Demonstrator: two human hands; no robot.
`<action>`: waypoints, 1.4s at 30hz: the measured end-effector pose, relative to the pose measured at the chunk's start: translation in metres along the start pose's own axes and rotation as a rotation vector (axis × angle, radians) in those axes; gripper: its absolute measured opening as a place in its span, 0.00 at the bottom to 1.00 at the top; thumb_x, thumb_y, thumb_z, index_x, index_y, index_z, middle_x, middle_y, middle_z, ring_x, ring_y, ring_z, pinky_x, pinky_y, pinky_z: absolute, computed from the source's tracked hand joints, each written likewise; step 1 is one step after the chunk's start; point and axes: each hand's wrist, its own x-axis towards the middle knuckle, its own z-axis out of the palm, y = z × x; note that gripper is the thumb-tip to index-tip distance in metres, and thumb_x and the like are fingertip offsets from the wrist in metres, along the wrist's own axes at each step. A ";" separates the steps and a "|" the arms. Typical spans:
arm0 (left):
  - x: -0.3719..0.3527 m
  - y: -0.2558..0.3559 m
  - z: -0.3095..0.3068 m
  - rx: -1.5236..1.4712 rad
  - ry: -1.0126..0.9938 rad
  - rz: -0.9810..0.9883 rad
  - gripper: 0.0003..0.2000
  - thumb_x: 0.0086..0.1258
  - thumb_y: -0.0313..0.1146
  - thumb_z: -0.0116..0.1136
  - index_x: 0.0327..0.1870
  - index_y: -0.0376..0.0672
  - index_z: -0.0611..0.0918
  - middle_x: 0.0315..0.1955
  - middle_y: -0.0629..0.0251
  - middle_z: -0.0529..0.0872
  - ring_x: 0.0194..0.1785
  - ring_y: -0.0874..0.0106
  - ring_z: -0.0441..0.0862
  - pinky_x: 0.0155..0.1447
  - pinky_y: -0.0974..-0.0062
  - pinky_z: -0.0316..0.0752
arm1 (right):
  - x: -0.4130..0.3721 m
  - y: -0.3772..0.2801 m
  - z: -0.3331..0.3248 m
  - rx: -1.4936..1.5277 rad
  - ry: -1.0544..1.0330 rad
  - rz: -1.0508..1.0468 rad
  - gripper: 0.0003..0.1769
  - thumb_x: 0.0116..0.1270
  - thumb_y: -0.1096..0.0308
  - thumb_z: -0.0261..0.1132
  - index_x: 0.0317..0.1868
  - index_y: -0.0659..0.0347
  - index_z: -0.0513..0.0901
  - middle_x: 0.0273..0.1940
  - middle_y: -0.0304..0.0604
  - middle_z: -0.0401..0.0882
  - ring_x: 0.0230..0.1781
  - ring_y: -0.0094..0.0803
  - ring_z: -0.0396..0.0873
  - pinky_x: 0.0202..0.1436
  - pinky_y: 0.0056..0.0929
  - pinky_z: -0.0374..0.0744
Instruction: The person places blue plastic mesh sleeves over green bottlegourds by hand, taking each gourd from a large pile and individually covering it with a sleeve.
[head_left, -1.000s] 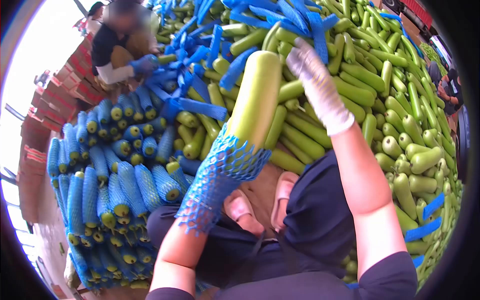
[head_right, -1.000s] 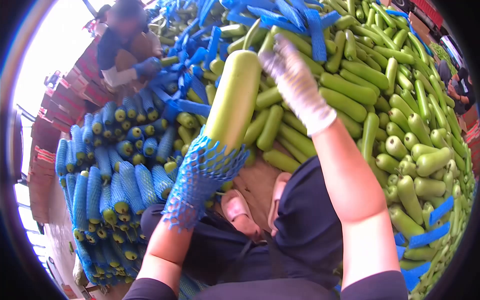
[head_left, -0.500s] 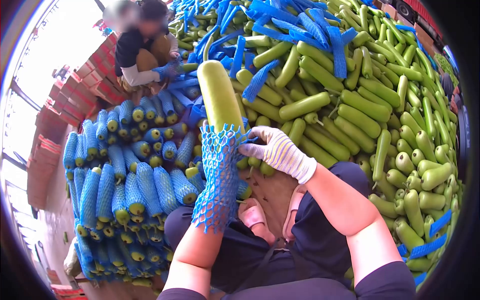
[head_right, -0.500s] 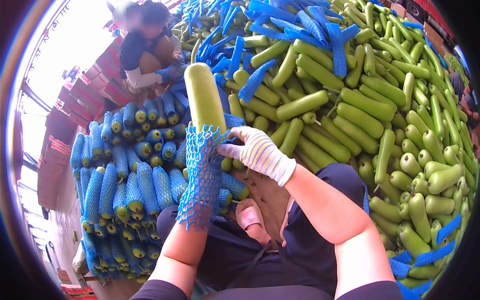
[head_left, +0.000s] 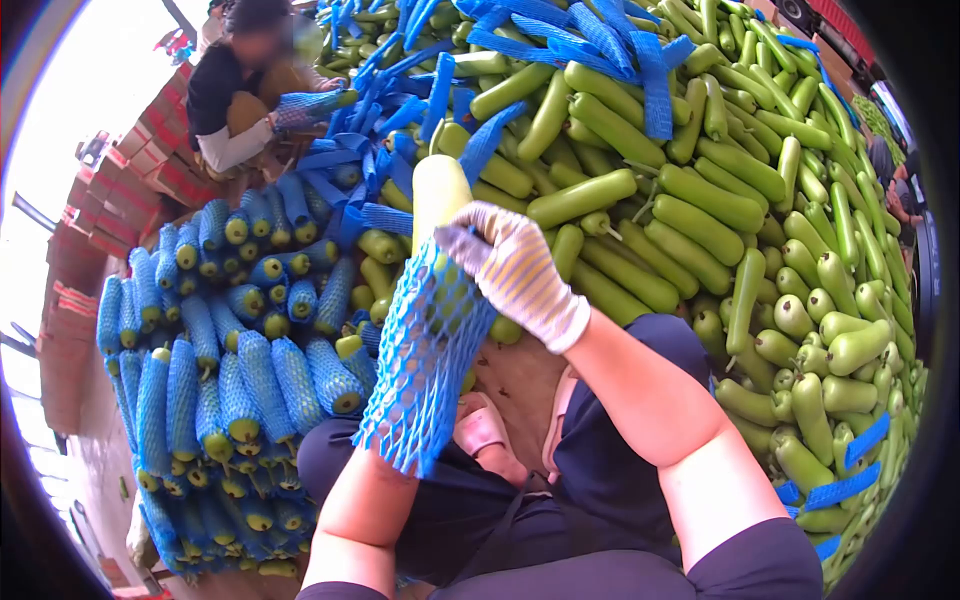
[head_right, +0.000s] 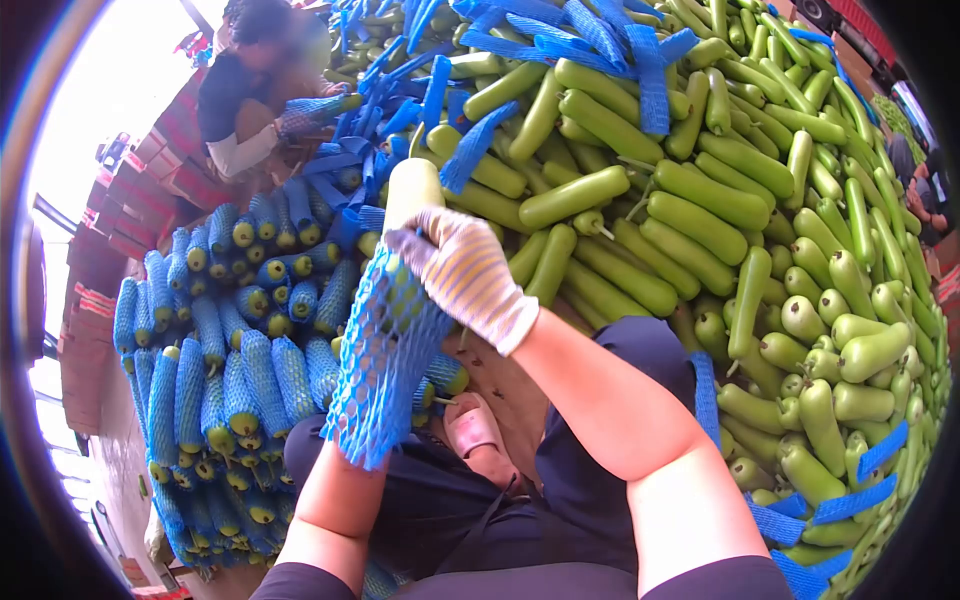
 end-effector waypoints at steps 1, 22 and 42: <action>-0.006 0.002 0.002 -0.001 0.003 -0.017 0.21 0.69 0.36 0.60 0.61 0.39 0.73 0.52 0.59 0.82 0.57 0.63 0.79 0.63 0.64 0.73 | 0.009 0.001 -0.008 0.052 0.022 -0.009 0.12 0.67 0.63 0.67 0.37 0.66 0.84 0.23 0.36 0.79 0.24 0.18 0.70 0.31 0.24 0.73; -0.061 0.009 0.070 0.406 0.030 -0.139 0.32 0.66 0.38 0.67 0.67 0.36 0.68 0.58 0.61 0.77 0.59 0.70 0.75 0.63 0.71 0.70 | 0.045 0.021 -0.094 -0.104 0.395 -0.106 0.20 0.66 0.56 0.68 0.48 0.63 0.80 0.39 0.36 0.80 0.38 0.21 0.76 0.46 0.22 0.75; -0.007 0.059 0.019 1.557 0.127 0.608 0.22 0.68 0.36 0.61 0.63 0.45 0.75 0.67 0.50 0.67 0.71 0.56 0.63 0.71 0.62 0.60 | -0.035 0.004 -0.042 0.805 -0.450 0.773 0.32 0.60 0.58 0.70 0.61 0.62 0.72 0.46 0.41 0.81 0.43 0.28 0.82 0.51 0.29 0.81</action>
